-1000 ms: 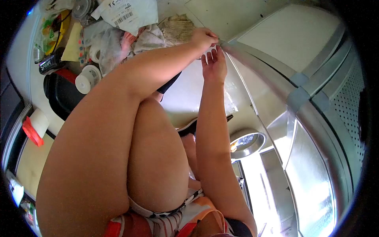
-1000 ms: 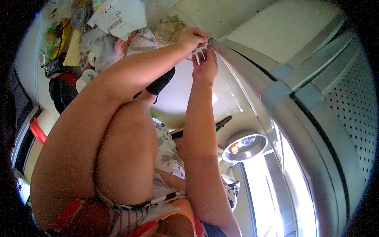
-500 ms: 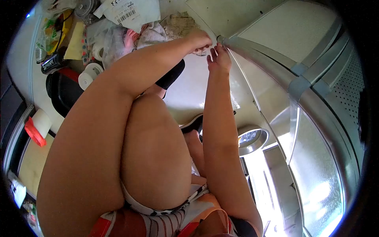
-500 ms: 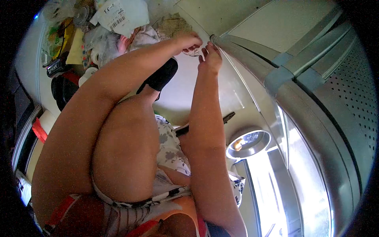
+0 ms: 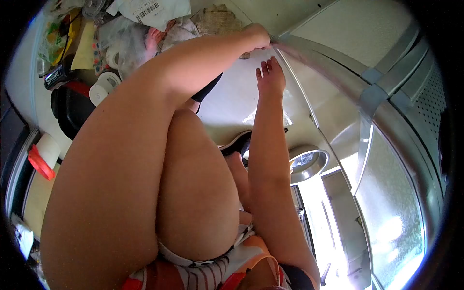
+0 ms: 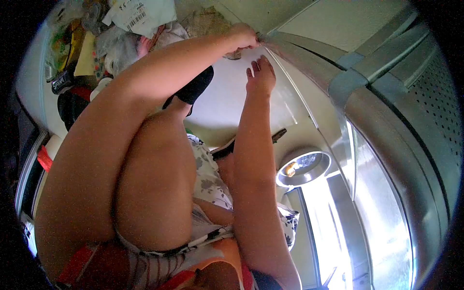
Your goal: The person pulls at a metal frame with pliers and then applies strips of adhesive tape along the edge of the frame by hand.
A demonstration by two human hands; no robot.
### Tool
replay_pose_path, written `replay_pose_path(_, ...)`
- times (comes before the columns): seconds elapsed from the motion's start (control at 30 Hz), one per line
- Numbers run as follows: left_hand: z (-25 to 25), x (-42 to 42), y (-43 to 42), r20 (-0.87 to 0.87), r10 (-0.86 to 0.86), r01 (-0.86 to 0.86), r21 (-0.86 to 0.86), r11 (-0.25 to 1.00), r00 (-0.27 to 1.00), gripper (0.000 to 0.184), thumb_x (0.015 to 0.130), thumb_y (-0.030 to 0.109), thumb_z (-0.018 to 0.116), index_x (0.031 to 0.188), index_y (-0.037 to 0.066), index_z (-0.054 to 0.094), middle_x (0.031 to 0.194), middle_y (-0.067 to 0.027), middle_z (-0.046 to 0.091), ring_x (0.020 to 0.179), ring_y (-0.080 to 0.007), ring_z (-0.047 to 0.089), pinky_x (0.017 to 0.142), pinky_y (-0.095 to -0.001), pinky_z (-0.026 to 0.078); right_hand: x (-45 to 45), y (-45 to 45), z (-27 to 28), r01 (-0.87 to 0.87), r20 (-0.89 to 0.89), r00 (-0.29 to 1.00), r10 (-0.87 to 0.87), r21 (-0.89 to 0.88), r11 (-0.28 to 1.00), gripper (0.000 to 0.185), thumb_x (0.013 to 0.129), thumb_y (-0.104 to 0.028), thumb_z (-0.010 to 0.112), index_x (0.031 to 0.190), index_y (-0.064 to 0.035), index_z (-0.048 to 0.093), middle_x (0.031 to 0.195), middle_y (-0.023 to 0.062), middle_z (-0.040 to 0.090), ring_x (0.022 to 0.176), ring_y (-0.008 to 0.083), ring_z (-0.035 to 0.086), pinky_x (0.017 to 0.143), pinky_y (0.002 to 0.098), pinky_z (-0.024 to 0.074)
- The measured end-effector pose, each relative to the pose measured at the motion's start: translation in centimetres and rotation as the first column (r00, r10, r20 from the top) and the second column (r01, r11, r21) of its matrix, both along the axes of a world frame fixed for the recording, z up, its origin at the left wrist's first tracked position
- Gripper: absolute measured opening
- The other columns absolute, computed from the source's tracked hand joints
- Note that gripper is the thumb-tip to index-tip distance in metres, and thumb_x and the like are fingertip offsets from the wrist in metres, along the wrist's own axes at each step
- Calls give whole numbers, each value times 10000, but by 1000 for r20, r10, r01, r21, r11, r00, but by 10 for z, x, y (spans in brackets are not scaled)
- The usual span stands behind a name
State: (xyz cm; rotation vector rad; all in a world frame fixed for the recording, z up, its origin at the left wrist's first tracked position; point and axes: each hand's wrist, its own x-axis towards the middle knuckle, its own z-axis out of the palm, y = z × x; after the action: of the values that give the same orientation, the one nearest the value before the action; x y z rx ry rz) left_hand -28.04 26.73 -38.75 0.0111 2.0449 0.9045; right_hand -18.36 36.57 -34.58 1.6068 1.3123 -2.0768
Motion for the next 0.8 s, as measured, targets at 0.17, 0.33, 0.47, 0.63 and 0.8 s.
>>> replay_pose_path(0.17, 7, 3, -1, 39, 90, -93, 102, 990, 995, 220, 690, 226, 675, 629, 23, 615, 548, -77, 564, 442, -161, 503, 413, -316, 386, 14, 18, -17, 290, -245, 884, -398, -379, 879, 146, 879, -168, 417, 1001, -194, 494, 1152, -7, 491, 1078, 178, 424, 891, 436, 321)
replay_pose_path(0.33, 17, 5, -1, 281, 332, -382, 147, 912, 900, 168, 703, 148, 679, 629, 18, 601, 528, -64, 536, 443, -135, 472, 382, -290, 361, 2, 20, -37, 317, -283, 824, -490, -487, 814, 85, 861, -136, 439, 925, -168, 484, 1052, -31, 536, 960, 190, 508, 841, 444, 386)
replay_pose_path(0.47, 23, 8, -3, 428, 426, -547, 213, 810, 797, 129, 727, 92, 653, 659, 0, 592, 557, -71, 544, 457, -130, 480, 390, -269, 374, 4, 17, -30, 278, -274, 878, -392, -374, 885, 82, 864, -140, 444, 931, -169, 482, 1043, -31, 535, 934, 196, 512, 840, 456, 395)
replay_pose_path(0.63, 12, 18, -2, 543, 471, -679, 279, 679, 695, 94, 743, 60, 629, 727, -23, 588, 619, -87, 564, 476, -139, 500, 402, -261, 397, 6, 14, -25, 238, -272, 904, -330, -319, 917, 90, 885, -188, 424, 954, -162, 475, 1054, -28, 533, 934, 205, 510, 855, 471, 388)
replay_pose_path(0.8, 2, 23, -2, 498, 465, -661, 353, 662, 732, 104, 745, 72, 631, 754, -23, 591, 630, -87, 574, 493, -138, 521, 421, -266, 429, 5, 15, -29, 234, -266, 907, -326, -323, 917, 143, 889, -228, 422, 1008, -166, 470, 1094, -33, 518, 945, 203, 504, 859, 466, 385)
